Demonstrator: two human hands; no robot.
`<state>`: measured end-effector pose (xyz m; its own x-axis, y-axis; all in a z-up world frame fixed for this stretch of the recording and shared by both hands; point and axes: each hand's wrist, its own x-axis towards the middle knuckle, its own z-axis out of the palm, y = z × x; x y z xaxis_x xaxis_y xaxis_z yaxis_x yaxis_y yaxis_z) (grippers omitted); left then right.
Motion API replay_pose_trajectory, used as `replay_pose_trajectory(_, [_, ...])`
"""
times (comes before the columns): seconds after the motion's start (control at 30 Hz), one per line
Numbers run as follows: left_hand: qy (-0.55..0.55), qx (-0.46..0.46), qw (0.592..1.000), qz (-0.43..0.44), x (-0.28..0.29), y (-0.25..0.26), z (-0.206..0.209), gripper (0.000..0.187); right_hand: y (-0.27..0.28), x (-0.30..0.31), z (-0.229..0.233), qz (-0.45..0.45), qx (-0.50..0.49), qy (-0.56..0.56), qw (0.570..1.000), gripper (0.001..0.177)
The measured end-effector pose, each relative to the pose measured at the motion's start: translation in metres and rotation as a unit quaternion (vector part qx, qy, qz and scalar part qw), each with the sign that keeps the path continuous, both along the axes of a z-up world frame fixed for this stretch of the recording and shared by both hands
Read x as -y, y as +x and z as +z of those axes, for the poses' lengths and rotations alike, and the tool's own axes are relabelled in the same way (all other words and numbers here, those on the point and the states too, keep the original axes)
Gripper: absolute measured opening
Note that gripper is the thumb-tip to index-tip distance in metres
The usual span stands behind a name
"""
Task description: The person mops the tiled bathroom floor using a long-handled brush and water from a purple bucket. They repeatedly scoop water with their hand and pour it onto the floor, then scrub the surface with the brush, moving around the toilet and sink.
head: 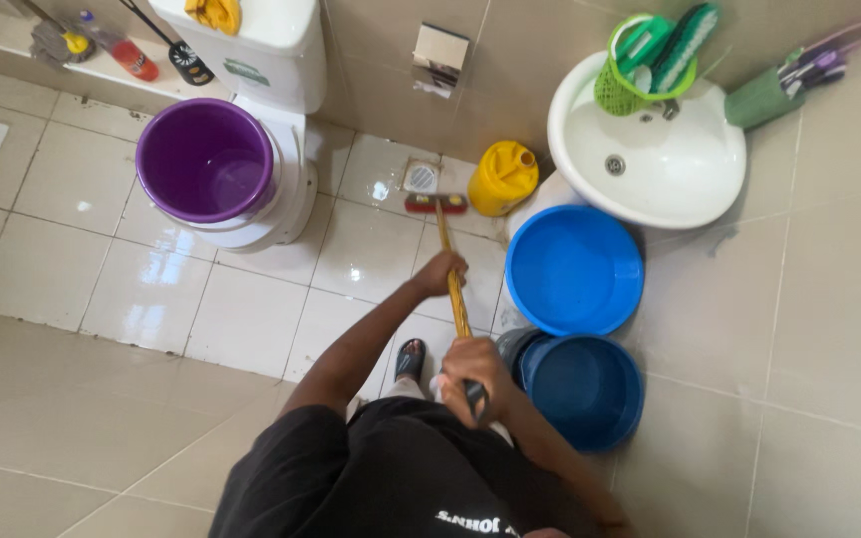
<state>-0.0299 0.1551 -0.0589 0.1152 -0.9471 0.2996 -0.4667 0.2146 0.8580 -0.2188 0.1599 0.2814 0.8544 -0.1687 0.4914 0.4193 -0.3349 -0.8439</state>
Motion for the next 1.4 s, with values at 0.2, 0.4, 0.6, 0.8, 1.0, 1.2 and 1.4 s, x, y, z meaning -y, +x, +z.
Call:
replay_pose_trajectory(0.2, [0.041, 0.009, 0.999, -0.019, -0.010, -0.024, 0.006, 0.027, -0.019, -0.002, -0.001, -0.030, -0.004, 0.017, 0.999, 0.032])
replay_pose_trajectory(0.4, [0.027, 0.046, 0.997, 0.062, 0.049, 0.010, -0.013, 0.023, 0.003, 0.034, -0.035, -0.107, -0.032, 0.052, 0.992, 0.031])
replay_pose_trajectory(0.6, [0.032, 0.061, 0.996, 0.052, 0.023, -0.001, -0.009, 0.027, -0.017, 0.027, -0.030, -0.079, -0.005, 0.078, 0.994, 0.029])
replay_pose_trajectory(0.8, [0.065, 0.070, 0.992, 0.081, 0.049, 0.025, 0.001, 0.030, -0.001, 0.036, -0.058, -0.128, -0.020, 0.093, 0.987, 0.029])
replay_pose_trajectory(1.0, [0.041, 0.042, 0.994, 0.095, 0.031, -0.008, 0.006, 0.027, -0.018, 0.046, -0.044, -0.105, 0.021, 0.122, 0.987, 0.024])
replay_pose_trajectory(1.2, [0.117, 0.064, 0.984, 0.121, 0.075, 0.019, -0.012, 0.007, 0.002, 0.065, -0.055, -0.142, 0.004, 0.133, 0.981, 0.028])
replay_pose_trajectory(1.4, [0.096, 0.114, 0.989, 0.012, 0.031, -0.035, 0.056, 0.014, -0.053, 0.063, 0.054, -0.141, 0.022, 0.199, 0.970, 0.028])
